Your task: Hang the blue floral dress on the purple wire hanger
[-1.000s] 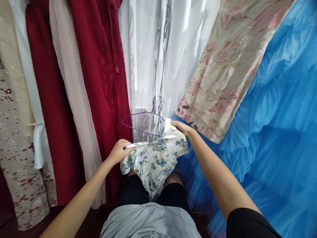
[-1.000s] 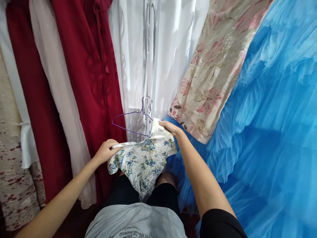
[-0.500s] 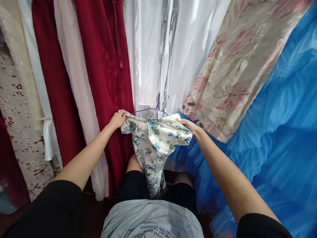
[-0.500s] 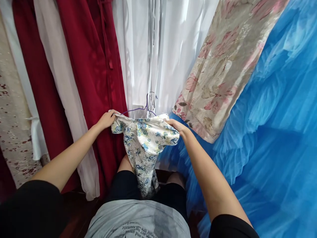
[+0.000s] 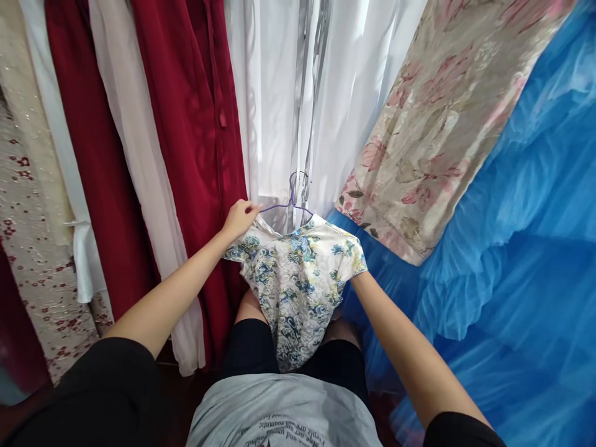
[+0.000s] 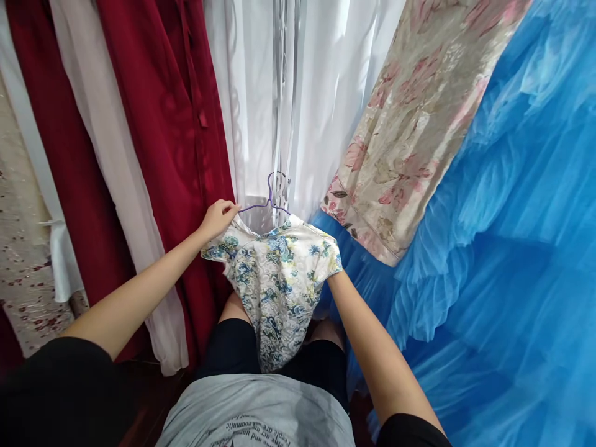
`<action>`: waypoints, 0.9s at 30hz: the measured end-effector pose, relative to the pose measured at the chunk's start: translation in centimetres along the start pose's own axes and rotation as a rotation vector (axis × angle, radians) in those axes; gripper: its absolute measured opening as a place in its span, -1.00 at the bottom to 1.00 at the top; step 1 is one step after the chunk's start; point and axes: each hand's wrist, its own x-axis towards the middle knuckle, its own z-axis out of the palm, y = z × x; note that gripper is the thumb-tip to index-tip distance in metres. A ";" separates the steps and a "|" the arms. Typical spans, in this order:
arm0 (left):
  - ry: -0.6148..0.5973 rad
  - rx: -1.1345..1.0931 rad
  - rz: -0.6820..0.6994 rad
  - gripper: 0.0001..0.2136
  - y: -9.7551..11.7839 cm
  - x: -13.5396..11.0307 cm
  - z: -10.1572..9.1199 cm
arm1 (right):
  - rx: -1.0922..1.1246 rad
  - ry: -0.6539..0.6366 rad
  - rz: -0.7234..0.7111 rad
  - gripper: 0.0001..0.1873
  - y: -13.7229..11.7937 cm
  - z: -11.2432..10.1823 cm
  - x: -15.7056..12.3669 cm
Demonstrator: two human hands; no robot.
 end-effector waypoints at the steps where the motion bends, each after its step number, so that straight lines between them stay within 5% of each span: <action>1: -0.007 0.016 0.035 -0.65 -0.2 -0.5 -0.5 | 0.037 0.021 0.004 -0.54 0.4 -0.2 -0.6; 4: -0.071 0.101 0.159 -0.68 -0.2 -1.9 -2.1 | 0.153 0.100 0.035 -0.37 1.3 -1.5 -3.1; 7: -0.105 0.207 0.211 -0.68 0.7 -2.7 -2.9 | 0.225 0.231 0.005 -0.43 0.5 -3.1 -4.5; 14: -0.005 0.193 0.109 -0.73 2.5 -1.3 -1.8 | 0.118 0.232 -0.162 -0.50 -6.5 -2.0 0.4; 17: 0.083 0.061 0.035 -0.80 1.6 -1.0 -0.9 | -0.057 0.094 -0.251 -0.41 -9.1 0.3 -1.1; 20: 0.261 -0.214 -0.109 -0.71 0.8 -1.8 -0.2 | -0.206 -0.239 -0.412 -0.31 -10.6 2.2 -5.1; 23: 0.376 -0.507 -0.236 -0.52 2.1 -3.3 0.0 | -0.376 -0.424 -0.537 -0.51 -10.8 3.1 -7.9; 25: 0.320 -0.712 -0.255 -0.42 4.5 -4.3 0.1 | -0.518 -0.425 -0.593 -0.58 -10.0 3.6 -8.1; 27: 0.120 -0.922 -0.256 -0.37 7.8 -5.1 0.4 | -0.641 -0.433 -0.675 -0.21 -8.8 4.4 -7.7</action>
